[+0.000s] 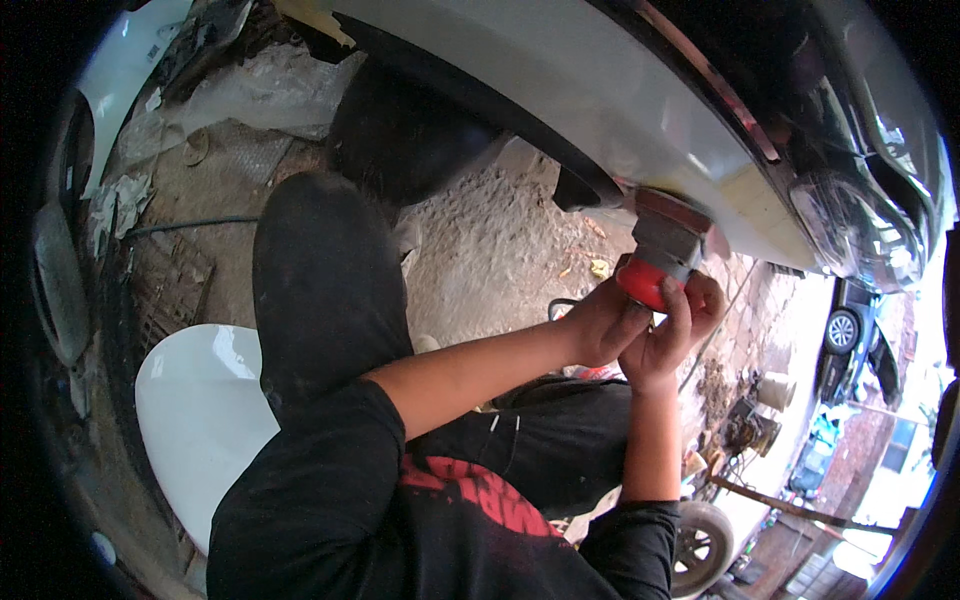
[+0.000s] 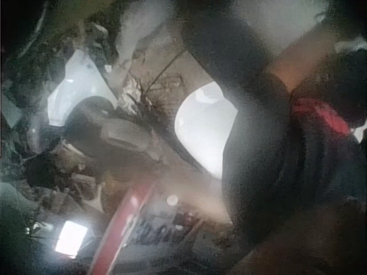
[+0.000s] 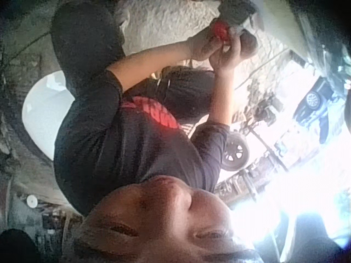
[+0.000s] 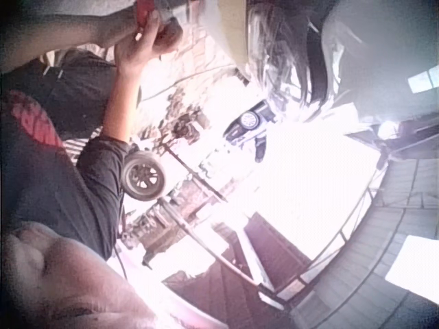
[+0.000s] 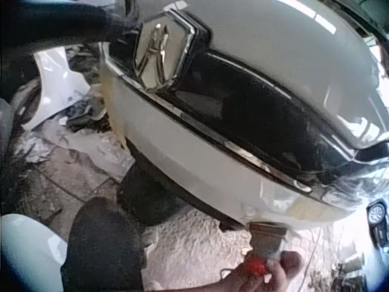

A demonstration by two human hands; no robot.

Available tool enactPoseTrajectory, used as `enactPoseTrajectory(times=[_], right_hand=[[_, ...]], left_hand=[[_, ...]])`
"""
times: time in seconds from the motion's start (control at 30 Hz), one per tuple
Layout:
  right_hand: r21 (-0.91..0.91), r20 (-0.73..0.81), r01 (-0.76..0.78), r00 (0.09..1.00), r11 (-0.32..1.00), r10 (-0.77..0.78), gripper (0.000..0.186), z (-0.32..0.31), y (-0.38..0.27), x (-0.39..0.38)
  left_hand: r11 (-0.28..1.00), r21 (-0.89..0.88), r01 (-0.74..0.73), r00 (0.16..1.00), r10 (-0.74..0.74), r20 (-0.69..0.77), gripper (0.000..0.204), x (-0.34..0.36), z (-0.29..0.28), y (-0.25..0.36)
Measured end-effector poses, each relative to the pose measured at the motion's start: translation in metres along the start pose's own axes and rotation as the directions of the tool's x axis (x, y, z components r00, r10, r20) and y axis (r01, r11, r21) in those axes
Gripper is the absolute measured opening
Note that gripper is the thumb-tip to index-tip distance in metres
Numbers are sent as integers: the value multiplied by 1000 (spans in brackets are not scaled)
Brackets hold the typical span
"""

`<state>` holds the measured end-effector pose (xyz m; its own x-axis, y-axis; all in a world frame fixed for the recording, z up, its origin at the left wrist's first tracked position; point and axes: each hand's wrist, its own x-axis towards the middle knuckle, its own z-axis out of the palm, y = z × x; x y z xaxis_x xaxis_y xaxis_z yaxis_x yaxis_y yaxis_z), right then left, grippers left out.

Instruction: The person sands a section of a car bumper using a power sander, occasionally touching the surface by hand.

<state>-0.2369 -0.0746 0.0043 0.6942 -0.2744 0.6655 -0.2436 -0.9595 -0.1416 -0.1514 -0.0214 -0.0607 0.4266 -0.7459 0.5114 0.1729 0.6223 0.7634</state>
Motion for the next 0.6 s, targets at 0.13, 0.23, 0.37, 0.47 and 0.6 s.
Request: enactPoseTrajectory(times=[0.13, 0.23, 0.37, 0.47, 0.6], right_hand=[[-4, 26, -17, 1000, 1000, 17, 49, -2, -2, 0], [30, -31, -60, 998, 998, 60, 47, 0, 4, -10], [59, -15, -27, 999, 998, 28, 47, -3, -3, 4], [56, 12, -26, 1000, 998, 25, 46, -4, -7, 11], [116, 19, -121, 993, 986, 120, 40, -2, 0, -4]], left_hand=[[999, 2, 34, 999, -34, 13, 70, -1, -2, 3], [997, 0, 76, 997, -76, 11, 71, -2, 4, 6], [1000, 23, 5, 1000, -5, 14, 75, 7, -1, 14], [997, 24, 76, 997, -76, 4, 75, 7, -4, 21], [988, -27, 153, 988, -153, -19, 76, -3, 6, 14]])
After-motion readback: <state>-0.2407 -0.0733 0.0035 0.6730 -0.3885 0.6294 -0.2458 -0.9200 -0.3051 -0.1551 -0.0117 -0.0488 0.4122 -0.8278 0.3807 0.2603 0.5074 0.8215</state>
